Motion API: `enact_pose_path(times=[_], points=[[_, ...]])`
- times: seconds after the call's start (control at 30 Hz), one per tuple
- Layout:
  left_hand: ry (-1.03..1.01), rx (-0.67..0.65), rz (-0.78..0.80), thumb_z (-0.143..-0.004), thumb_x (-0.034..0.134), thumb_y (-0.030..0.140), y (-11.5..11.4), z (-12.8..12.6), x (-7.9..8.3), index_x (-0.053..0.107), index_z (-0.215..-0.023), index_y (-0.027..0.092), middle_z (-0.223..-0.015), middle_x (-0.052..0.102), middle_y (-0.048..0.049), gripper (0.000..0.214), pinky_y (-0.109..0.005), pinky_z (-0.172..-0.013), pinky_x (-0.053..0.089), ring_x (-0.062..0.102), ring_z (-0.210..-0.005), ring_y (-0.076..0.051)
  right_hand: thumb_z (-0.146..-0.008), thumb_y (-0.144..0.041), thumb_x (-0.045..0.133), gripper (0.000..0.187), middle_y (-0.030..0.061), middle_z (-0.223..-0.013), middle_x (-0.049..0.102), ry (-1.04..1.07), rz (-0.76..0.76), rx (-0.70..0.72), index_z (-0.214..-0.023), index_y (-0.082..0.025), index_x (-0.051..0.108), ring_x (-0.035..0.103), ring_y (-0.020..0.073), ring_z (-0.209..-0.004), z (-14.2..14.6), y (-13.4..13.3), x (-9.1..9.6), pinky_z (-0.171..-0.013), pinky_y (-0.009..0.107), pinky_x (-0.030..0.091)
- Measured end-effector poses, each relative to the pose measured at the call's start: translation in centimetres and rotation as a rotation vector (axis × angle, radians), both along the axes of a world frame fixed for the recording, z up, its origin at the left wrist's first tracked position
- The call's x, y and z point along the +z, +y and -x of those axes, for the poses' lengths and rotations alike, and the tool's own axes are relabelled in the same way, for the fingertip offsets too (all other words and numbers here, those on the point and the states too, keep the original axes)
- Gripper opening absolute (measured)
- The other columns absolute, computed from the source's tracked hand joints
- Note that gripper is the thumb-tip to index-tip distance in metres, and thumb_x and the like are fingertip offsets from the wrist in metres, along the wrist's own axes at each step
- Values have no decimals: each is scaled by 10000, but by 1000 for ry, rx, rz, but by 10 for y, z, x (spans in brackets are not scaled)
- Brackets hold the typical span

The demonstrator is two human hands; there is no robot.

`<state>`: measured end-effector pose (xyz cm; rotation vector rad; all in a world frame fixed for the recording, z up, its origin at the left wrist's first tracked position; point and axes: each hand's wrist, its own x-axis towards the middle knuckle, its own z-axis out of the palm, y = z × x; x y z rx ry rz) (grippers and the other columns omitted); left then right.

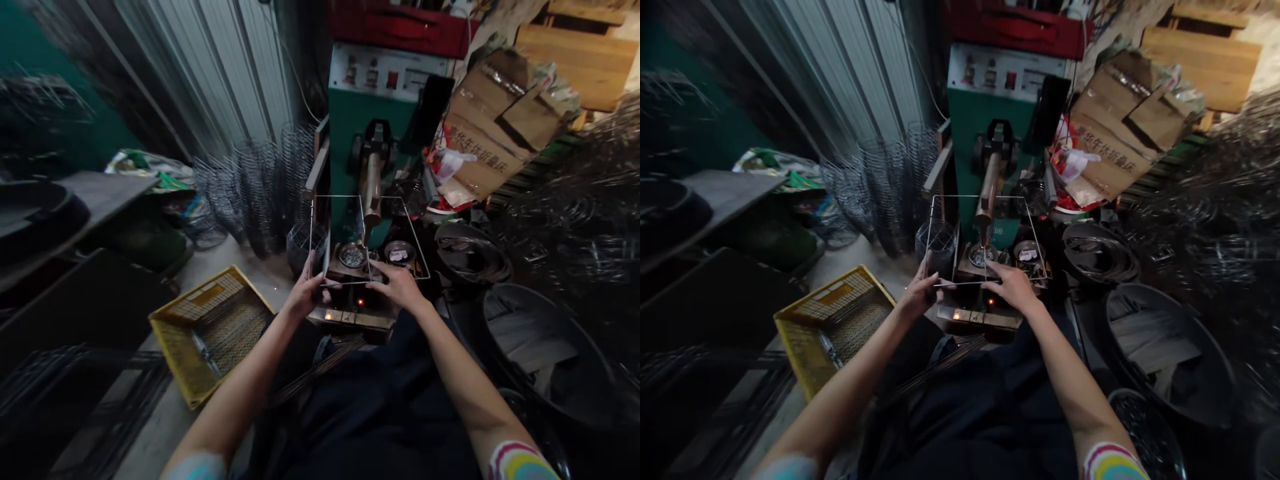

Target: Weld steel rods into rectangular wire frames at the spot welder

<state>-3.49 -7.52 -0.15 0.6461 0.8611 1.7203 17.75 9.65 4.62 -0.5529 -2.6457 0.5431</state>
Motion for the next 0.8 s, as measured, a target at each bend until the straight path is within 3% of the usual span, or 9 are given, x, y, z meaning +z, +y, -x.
enact_pose_path(times=[0.13, 0.33, 0.6, 0.8], points=[[9, 13, -7, -921, 559, 221, 31, 25, 7, -136, -1517, 325, -792, 739, -38, 921, -207, -460, 488, 649, -485, -143, -836, -379, 702, 544, 99, -1213, 682, -36, -52, -12, -1337, -215, 569, 665, 263, -1073, 18, 39, 9, -924, 373, 515], [15, 36, -3, -920, 561, 214, 49, 43, 13, -147, -1514, 325, -831, 742, -47, 930, -210, -468, 494, 653, -493, -140, -843, -368, 700, 472, 93, -1113, 721, 32, -57, -24, -1271, -185, 620, 686, 242, -996, 35, 71, 6, -876, 329, 512], [-56, 85, 8, -883, 600, 191, 58, 48, 7, -104, -1527, 315, -865, 759, -75, 961, -221, -442, 501, 649, -469, -147, -837, -385, 705, 465, 108, -1111, 719, 99, -89, -19, -1245, -174, 630, 685, 252, -995, 46, 88, -4, -856, 330, 514], [-30, 92, 2, -879, 588, 187, 58, 47, 11, -74, -1529, 340, -831, 756, -57, 940, -210, -437, 491, 640, -457, -142, -854, -394, 680, 434, 116, -1131, 710, 128, -109, -24, -1234, -188, 638, 677, 263, -1014, 47, 90, -5, -883, 361, 512]])
